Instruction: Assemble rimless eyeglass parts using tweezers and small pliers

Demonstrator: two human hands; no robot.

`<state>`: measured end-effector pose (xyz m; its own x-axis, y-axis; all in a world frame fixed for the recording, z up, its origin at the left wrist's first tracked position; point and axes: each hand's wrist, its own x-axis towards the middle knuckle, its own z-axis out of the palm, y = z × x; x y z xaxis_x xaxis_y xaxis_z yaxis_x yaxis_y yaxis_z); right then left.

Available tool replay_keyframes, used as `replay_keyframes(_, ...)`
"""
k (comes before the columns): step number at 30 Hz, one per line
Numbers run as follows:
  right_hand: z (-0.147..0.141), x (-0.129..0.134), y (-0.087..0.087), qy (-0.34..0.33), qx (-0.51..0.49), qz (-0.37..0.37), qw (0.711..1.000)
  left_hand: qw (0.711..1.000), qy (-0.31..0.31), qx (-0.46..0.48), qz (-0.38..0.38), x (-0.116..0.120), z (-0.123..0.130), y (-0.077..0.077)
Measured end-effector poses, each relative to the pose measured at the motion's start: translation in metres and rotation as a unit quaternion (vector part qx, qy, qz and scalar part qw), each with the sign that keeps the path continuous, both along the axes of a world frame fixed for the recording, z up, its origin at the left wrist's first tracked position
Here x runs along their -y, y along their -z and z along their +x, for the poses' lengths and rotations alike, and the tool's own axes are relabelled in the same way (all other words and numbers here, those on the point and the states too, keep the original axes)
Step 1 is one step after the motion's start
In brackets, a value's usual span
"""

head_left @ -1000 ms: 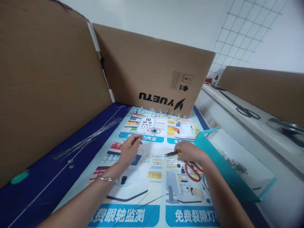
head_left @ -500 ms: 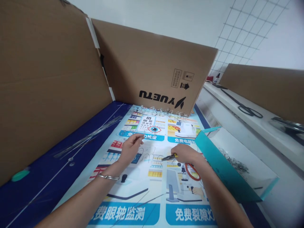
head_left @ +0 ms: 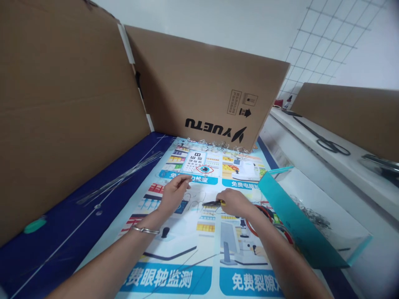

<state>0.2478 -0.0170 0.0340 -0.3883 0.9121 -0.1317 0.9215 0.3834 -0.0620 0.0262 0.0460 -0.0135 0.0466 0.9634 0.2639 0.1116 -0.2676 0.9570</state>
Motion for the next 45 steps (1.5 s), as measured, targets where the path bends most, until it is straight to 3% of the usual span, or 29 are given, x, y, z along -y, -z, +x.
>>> replay_keyframes(11,0.052,0.005,-0.021,0.055,0.048,-0.010,0.997,0.998,-0.054,0.001,0.027,-0.021,-0.017,0.000)
replay_keyframes(19,0.046,0.004,-0.016,0.051,0.067,-0.012,0.996,0.999,-0.038,-0.005,0.022,-0.025,-0.022,-0.003)
replay_keyframes(24,0.037,0.002,-0.015,0.029,0.072,-0.003,0.997,0.991,0.069,-0.110,-0.013,-0.031,-0.038,-0.010)
replay_keyframes(27,0.034,0.001,-0.016,0.013,0.089,-0.016,0.996,0.963,0.165,-0.211,-0.033,-0.031,-0.051,-0.013)
replay_keyframes(29,0.033,0.000,-0.017,0.009,0.101,-0.017,0.995,0.942,0.198,-0.270,-0.026,-0.029,-0.058,-0.015)
replay_keyframes(36,0.028,-0.003,-0.015,0.053,0.129,0.032,0.990,0.885,0.273,-0.374,0.050,-0.023,-0.065,-0.018)
replay_keyframes(45,0.025,-0.006,-0.004,0.079,0.150,-0.026,0.985,0.856,0.289,-0.418,0.095,-0.018,-0.061,-0.014)
